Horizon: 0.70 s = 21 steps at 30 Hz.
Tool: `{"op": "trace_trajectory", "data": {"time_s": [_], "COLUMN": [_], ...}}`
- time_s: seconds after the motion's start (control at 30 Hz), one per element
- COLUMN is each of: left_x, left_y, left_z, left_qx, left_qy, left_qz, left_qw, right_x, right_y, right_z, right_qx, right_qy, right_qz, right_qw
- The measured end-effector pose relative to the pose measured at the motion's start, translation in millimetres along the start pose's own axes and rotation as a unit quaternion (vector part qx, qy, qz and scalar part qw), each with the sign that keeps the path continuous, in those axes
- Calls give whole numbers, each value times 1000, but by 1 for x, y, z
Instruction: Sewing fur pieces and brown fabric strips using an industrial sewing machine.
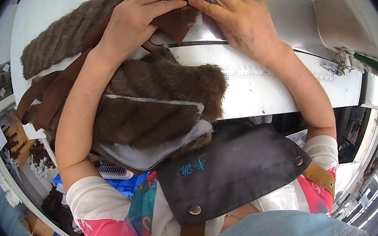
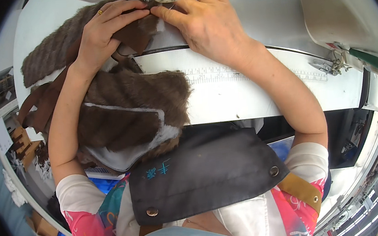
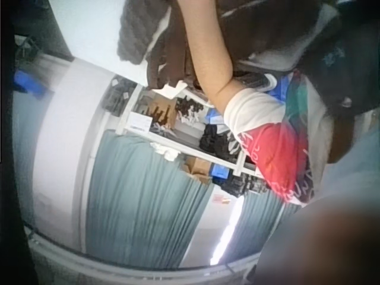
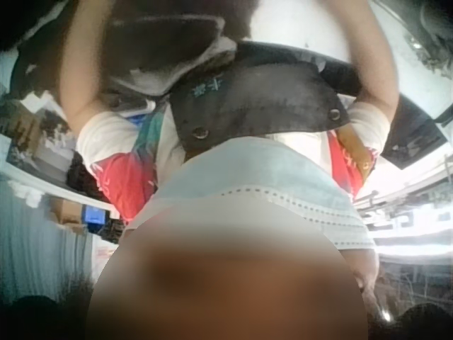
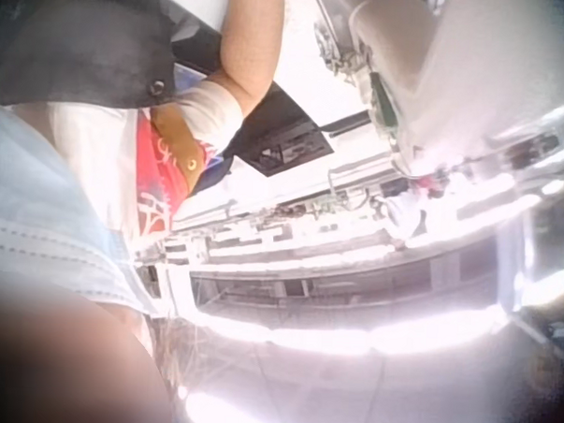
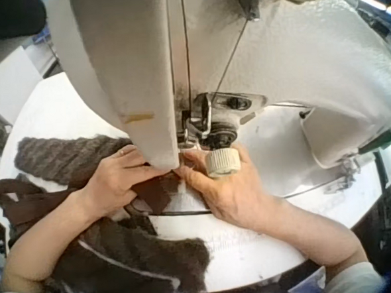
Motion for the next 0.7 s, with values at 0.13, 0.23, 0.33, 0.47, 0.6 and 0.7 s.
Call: {"op": "trace_trajectory", "data": {"time_s": [0.13,0.23,0.33,0.47,0.6,0.7], "left_x": [2,2,3,19,14,-7], "left_y": [2,3,-2,1,3,12], "left_z": [-3,-2,-3,-12,-9,2], "left_qx": [4,8,2,3,-101,26], "left_qy": [4,-2,6,-13,118,22], "left_qz": [14,20,23,31,-62,23], "left_qw": [1000,1000,1000,999,986,999], "right_x": [0,-9,-25,-9,12,8], "right_y": [-1,0,8,-3,-7,13], "right_z": [9,-9,-38,-12,15,-4], "right_qx": [2,115,-255,-141,114,-3], "right_qy": [-9,-111,4,-9,-14,0], "right_qz": [0,-111,132,69,-67,2], "right_qw": [1000,981,958,988,991,1000]}}
Point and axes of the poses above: each hand's wrist, its own y-axis away from the middle knuckle, its own z-axis out of the back of the hand, x = y × z, the point moved 1 cm from there along -y, towards the middle knuckle, and after that the axes turned 1 degree about x, right-handed, at the moved point
